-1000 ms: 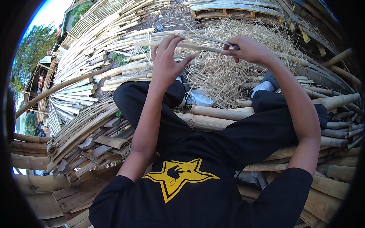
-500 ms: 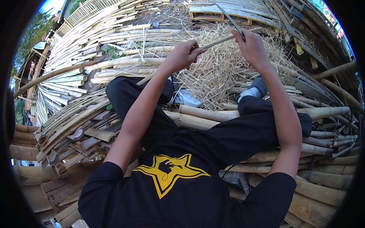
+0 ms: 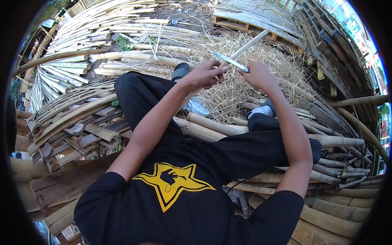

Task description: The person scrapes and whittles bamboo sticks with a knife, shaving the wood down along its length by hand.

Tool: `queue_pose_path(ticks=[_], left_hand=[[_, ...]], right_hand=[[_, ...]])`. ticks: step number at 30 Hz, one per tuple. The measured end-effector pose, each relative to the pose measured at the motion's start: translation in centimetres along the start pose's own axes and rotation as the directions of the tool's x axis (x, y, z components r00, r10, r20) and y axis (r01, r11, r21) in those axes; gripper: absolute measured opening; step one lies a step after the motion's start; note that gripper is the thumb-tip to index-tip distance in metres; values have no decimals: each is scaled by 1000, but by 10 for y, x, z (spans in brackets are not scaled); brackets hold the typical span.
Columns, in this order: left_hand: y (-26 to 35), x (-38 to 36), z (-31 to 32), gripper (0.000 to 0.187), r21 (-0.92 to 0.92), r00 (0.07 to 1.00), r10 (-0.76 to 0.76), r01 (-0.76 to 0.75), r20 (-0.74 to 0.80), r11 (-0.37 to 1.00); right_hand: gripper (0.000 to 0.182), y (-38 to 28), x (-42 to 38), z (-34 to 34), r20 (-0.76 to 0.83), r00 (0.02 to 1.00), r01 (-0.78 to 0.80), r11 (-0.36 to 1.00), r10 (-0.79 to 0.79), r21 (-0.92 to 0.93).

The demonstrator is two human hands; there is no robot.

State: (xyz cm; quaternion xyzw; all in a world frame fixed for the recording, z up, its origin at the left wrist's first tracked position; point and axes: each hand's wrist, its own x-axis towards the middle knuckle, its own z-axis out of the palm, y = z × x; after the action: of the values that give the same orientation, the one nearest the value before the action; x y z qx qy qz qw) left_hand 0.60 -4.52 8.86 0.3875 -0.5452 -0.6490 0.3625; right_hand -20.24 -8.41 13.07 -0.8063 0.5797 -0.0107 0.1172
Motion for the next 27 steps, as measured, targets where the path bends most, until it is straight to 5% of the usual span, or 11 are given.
queue_pose_path(ticks=[15, 22, 27], left_hand=[[-27, 5, -1, 23, 23, 979, -37, 43, -199, 999], [-30, -4, 3, 17, -305, 988, -106, 68, -112, 950], [-49, -10, -3, 17, -305, 979, -143, 93, -148, 948]], right_hand=[[29, -38, 13, 26, 1, 1000, 18, 997, -18, -79], [23, -38, 23, 50, -35, 999, 39, 998, -40, -42], [23, -34, 35, 69, -48, 998, 42, 995, -46, -86]])
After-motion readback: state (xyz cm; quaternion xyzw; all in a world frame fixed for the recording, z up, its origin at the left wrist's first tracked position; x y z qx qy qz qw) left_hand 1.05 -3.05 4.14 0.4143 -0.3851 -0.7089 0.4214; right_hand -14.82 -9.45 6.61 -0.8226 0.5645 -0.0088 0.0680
